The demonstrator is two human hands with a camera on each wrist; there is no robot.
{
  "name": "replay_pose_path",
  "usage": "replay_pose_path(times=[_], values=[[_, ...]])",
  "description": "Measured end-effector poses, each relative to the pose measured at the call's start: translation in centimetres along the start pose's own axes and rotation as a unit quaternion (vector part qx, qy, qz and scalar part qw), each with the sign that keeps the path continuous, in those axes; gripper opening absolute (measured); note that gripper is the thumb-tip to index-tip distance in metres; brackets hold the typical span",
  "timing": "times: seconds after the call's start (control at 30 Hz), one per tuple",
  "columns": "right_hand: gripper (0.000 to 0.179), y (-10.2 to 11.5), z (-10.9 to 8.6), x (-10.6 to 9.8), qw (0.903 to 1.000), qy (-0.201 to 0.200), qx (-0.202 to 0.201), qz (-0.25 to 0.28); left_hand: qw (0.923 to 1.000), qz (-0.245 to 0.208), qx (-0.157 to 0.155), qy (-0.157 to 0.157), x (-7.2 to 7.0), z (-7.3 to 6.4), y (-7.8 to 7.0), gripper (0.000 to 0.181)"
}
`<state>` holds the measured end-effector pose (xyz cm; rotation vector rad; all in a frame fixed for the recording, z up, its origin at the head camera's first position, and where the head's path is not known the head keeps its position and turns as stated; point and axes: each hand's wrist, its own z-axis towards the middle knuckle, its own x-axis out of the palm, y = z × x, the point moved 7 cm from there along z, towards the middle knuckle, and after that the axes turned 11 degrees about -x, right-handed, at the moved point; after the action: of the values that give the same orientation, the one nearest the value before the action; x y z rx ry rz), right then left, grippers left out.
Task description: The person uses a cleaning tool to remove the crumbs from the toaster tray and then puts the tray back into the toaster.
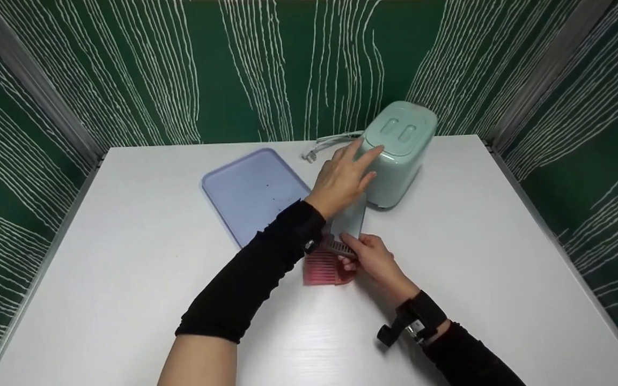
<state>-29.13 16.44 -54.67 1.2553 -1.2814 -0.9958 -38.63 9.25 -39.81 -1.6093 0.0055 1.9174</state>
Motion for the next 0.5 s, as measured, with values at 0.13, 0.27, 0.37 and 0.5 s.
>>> replay_pose_path(times=[0.13, 0.27, 0.37, 0.5], values=[[0.031, -0.5, -0.3, 0.0, 0.9997, 0.004, 0.013, 0.021, 0.9998, 0.017, -0.003, 0.003, 0.6, 1.1, 0.0, 0.054], [0.03, -0.9, -0.6, -0.2, 0.9995, 0.002, 0.022, 0.025, 0.9993, 0.029, -0.01, 0.02, 1.4, 1.7, -0.1, 0.057], [0.029, -1.1, -0.7, -0.3, 0.999, 0.0, 0.029, 0.034, 0.9988, 0.035, -0.013, 0.031, 1.9, 2.0, -0.4, 0.058], [0.028, -1.2, -0.6, -0.5, 0.9978, -0.004, 0.037, 0.054, 0.9986, 0.045, -0.011, 0.026, 2.3, 2.2, -1.1, 0.056]])
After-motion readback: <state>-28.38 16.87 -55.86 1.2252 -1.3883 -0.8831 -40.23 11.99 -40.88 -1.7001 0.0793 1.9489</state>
